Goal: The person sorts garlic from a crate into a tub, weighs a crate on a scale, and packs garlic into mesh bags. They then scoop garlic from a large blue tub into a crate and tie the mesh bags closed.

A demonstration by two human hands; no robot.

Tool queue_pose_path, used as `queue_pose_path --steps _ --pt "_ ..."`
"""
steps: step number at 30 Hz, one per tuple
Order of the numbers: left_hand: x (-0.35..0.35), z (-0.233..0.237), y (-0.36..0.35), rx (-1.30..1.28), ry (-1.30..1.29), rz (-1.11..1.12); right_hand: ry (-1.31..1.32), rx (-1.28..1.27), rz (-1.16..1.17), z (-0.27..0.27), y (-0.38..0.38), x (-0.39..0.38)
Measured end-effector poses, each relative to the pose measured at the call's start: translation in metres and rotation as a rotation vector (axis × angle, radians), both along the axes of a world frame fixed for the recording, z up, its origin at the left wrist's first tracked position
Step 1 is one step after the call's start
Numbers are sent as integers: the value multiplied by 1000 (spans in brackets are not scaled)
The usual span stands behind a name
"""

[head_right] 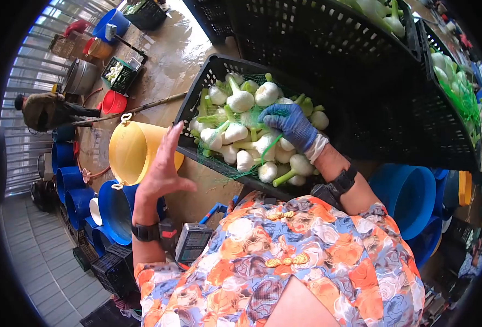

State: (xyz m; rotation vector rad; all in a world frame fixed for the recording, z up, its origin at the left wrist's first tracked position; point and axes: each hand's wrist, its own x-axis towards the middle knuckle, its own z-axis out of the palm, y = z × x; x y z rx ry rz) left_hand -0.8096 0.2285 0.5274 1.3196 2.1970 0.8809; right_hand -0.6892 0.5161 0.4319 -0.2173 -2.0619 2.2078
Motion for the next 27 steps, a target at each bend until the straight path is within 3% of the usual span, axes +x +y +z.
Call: queue_pose_path --steps 2,6,9,12,13,14,16,18,20,22,24,25,26,27 --pt "16 -33 -15 -419 217 92 0 10 -19 -3 2 -4" --pt "43 -63 39 -52 437 151 -55 53 -25 -3 3 -2" --pt "27 -84 75 -64 588 -26 -44 46 -14 -1 4 2" --pt "26 -56 109 40 527 -158 77 196 62 14 -2 6" --pt "29 -47 120 8 613 -222 -67 139 72 25 -4 9" --pt "25 -48 124 10 610 -231 -70 137 63 23 -3 12" --pt "10 -49 133 80 391 -190 168 280 96 18 2 12" --pt "0 -46 139 28 8 -39 48 209 124 31 2 16" --pt "-2 -38 147 -1 -99 14 -72 137 152 30 -4 13" --pt "7 -27 156 5 -31 -48 -45 193 106 27 -14 6" --pt "12 -14 157 7 38 -108 -139 976 203 -2 -19 -4" --pt "14 -6 155 -6 105 -164 45 770 30 -13 -20 0" --pt "15 2 152 -19 172 -219 48 768 19 -12 -20 5" --pt "12 11 143 1 21 -160 57 468 -19 -9 -20 10"
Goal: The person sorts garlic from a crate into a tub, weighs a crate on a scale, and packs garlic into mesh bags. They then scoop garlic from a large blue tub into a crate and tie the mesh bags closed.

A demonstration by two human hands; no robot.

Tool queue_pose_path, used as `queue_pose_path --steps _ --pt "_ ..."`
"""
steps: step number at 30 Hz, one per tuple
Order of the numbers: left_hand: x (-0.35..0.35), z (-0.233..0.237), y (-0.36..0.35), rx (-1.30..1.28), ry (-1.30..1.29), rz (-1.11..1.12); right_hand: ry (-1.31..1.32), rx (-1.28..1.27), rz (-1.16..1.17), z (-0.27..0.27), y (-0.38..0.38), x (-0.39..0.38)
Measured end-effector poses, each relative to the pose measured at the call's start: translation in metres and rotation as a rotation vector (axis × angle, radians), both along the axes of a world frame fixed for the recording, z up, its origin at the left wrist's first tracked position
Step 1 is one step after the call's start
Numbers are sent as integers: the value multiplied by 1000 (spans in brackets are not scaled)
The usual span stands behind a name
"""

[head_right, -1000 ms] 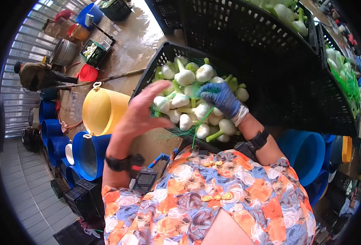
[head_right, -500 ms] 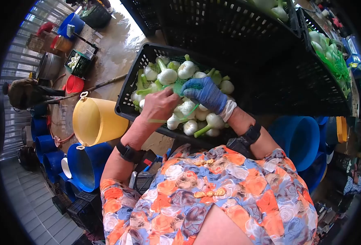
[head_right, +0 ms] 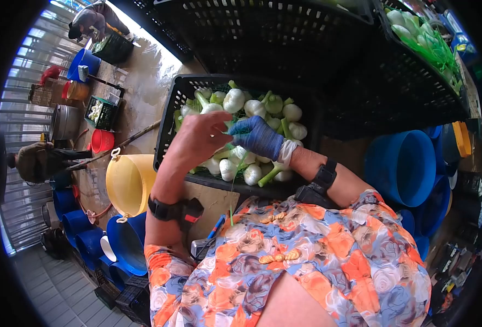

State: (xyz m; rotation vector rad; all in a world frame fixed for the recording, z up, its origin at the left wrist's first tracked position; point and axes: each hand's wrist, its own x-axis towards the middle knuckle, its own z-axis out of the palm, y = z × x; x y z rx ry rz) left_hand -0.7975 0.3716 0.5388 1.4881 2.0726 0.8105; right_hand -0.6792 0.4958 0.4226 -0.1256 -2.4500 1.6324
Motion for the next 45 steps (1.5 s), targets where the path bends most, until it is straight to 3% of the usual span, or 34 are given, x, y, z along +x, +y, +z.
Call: queue_pose_path --steps 1,2,4,6,7,9,11,13,17,22,25,27,28,32,35,37,39,41,43,45 --pt "-5 6 -12 52 -236 119 19 -303 -26 3 -2 4" --pt "-20 7 -32 105 -304 160 -20 -415 -47 6 -4 5" --pt "-40 -11 -51 152 -359 185 -14 -432 -71 8 -5 8" --pt "-51 -54 -62 181 277 98 50 -407 -109 4 -9 9" --pt "-44 -67 -57 -65 287 27 62 -411 -126 6 -9 10" --pt "-27 -80 -32 40 263 -136 -14 -115 -47 14 -7 16" --pt "-13 -85 -4 79 241 -280 39 -86 -90 19 -10 19" --pt "-12 -93 11 134 252 -343 136 208 -67 21 -7 22" --pt "-17 -99 25 159 81 -427 240 432 -184 28 -13 20" --pt "-19 -110 46 81 53 -485 211 504 -281 26 -16 6" --pt "-14 -112 45 62 80 -489 358 512 -275 23 -12 -1" --pt "-16 -117 40 -20 -24 -484 230 442 -191 29 -9 -5" --pt "-16 -124 36 31 -132 -438 45 343 -163 31 -8 -4" --pt "-10 -132 37 70 -316 -264 60 185 -78 42 5 19" --pt "-7 -157 33 203 -303 -113 76 217 -221 68 21 47" --pt "-9 -138 34 199 -163 -232 40 156 -308 63 36 60" --pt "-10 -134 35 135 -110 -268 -236 223 -254 60 58 71" --pt "-9 -135 33 158 -78 -249 -345 109 -172 57 74 81" --pt "-9 -135 30 216 -103 -251 -608 -394 62 60 84 98" --pt "-7 -130 28 230 -168 -235 -538 -504 137 62 85 111"
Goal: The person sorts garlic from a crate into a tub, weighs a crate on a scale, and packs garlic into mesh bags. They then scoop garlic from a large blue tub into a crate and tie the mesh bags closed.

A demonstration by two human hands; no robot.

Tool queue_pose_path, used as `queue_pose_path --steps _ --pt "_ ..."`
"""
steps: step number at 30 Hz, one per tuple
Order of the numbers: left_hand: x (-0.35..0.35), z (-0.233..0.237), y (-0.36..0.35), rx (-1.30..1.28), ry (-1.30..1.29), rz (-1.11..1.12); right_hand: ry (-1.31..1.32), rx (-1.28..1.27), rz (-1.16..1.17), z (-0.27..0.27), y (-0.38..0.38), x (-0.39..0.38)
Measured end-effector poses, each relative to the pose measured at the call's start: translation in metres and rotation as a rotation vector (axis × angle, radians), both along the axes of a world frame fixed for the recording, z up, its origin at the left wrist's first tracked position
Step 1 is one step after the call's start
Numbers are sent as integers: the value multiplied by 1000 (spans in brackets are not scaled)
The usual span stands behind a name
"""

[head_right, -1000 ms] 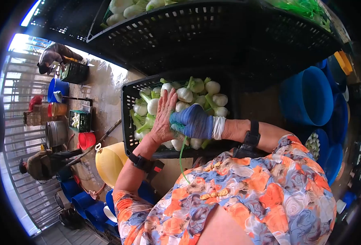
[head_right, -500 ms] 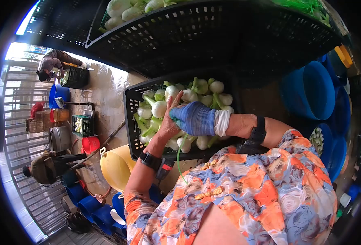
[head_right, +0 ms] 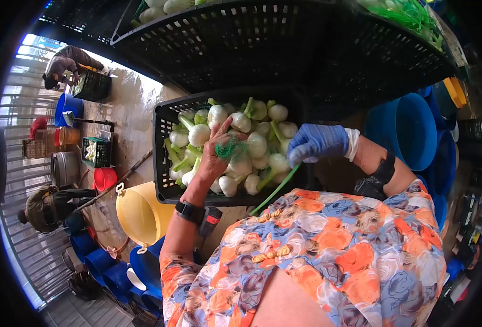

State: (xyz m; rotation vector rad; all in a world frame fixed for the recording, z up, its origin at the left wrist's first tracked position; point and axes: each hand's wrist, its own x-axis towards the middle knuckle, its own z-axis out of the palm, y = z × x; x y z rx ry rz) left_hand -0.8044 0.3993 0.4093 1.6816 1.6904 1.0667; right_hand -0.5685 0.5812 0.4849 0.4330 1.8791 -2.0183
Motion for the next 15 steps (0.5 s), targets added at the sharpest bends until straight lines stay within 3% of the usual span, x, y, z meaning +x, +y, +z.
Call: queue_pose_path --steps 2,4,8,9,11,12,14,15 --pt "1 1 -1 5 -69 6 -43 -129 178 10 0 9" --pt "-1 -1 1 -39 -80 -22 9 -192 163 14 6 11" --pt "1 -1 1 -1 -74 -6 413 -385 -468 31 18 -20" --pt "1 1 1 -15 -91 -1 415 -383 -467 30 21 -36" --pt "2 -2 -1 -27 -105 -1 520 -235 -692 18 25 -60" --pt "2 -8 -3 -27 -92 15 526 -233 -700 7 23 -55" --pt "-2 -10 -2 -18 -77 25 488 83 -414 -17 23 -41" --pt "-1 -5 -2 -37 -80 32 480 58 -289 -22 23 -36"
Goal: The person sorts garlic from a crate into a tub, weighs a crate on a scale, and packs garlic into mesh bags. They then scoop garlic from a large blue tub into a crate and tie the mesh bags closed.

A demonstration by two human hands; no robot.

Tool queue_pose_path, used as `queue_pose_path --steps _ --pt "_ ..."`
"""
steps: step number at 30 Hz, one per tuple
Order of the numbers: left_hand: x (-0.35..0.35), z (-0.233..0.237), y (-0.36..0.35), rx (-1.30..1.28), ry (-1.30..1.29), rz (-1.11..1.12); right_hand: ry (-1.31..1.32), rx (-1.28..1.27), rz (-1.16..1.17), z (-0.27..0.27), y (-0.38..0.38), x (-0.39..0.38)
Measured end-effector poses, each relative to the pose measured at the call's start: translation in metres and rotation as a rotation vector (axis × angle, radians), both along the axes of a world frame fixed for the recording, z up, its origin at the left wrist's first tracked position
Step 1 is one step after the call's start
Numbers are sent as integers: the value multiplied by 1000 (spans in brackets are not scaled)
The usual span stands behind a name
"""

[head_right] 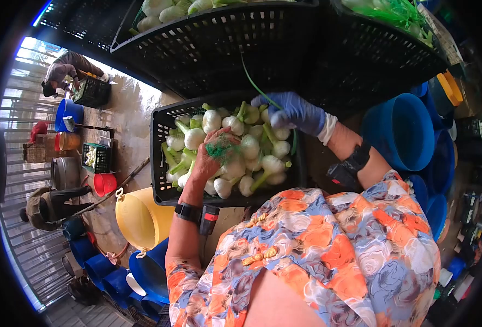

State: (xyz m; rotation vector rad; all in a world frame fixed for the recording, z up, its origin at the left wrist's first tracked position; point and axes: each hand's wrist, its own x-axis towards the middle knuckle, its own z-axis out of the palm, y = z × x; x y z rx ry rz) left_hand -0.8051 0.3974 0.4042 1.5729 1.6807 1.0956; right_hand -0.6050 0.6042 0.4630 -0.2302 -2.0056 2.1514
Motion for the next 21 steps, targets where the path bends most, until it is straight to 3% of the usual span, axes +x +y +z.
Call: queue_pose_path --steps 4,6,7,9,12,16,18,20,21 --pt "6 -4 0 -23 -166 96 -299 112 224 5 -37 17" --pt "3 -2 0 -45 -93 70 -319 496 112 -6 -64 4" --pt "2 -1 -1 -65 -22 47 -316 494 104 -18 -70 -4" --pt "-2 -9 0 -45 59 34 -93 190 -179 -39 -80 -21" --pt "0 -7 -1 -27 109 2 -120 29 -249 -45 -82 -41" --pt "1 -6 1 -36 -34 -49 -38 46 -281 -48 -84 -43" --pt "3 6 5 -20 27 -102 -13 279 -196 -43 -91 -43" --pt "4 21 13 5 92 -151 42 317 -216 -41 -95 -49" --pt "4 29 17 -47 -37 -174 98 352 -232 -38 -97 -52"
